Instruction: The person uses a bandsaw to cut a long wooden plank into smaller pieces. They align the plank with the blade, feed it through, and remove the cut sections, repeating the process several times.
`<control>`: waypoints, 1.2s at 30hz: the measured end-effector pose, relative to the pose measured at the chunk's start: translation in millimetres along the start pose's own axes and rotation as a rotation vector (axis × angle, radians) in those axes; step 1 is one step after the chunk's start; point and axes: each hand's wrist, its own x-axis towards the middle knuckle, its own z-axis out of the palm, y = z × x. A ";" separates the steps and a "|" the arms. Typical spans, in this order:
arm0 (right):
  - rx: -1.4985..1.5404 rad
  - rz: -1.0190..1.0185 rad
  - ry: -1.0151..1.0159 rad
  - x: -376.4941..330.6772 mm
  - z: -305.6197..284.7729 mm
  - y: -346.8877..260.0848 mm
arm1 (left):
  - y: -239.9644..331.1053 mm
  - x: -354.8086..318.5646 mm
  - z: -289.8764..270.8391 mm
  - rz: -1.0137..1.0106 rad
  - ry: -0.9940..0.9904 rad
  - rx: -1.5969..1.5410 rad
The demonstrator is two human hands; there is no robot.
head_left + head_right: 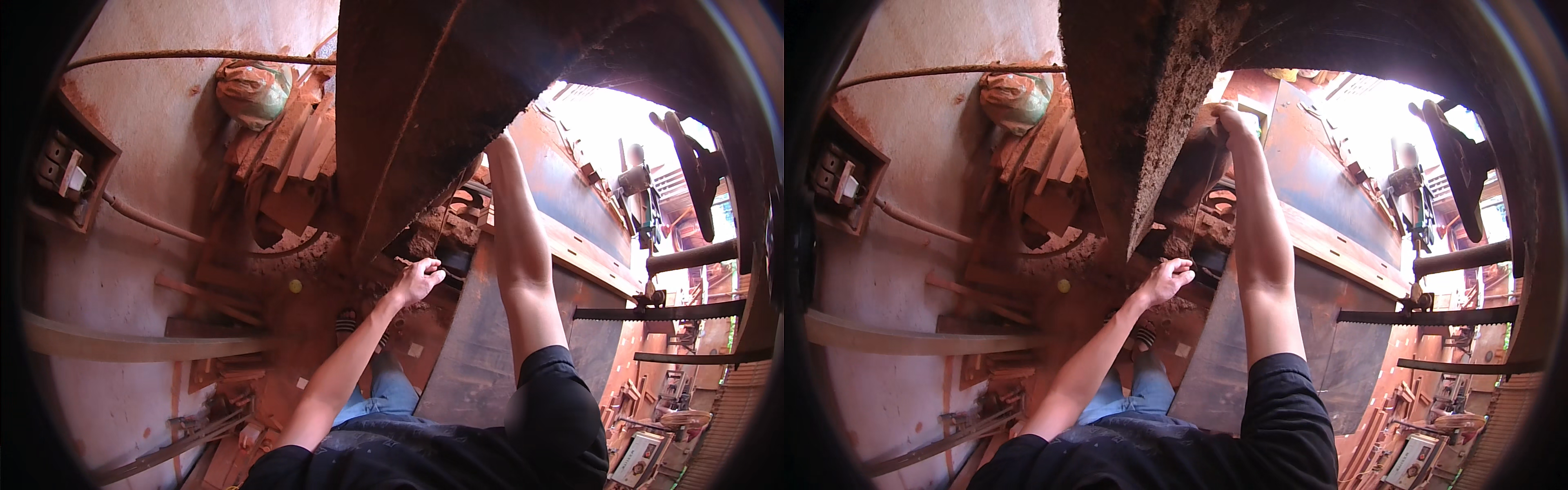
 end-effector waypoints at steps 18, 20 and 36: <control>-0.392 -0.169 0.104 -81.1 8.7 -13.6 | 6.1 3.4 -17.7 0.375 0.180 0.536; -0.256 -0.133 0.130 -98.2 -1.8 -15.9 | 7.7 25.3 -7.7 0.621 0.119 0.727; -0.281 0.000 0.664 -435.9 -132.7 244.5 | 15.2 143.2 -51.7 0.373 0.050 1.099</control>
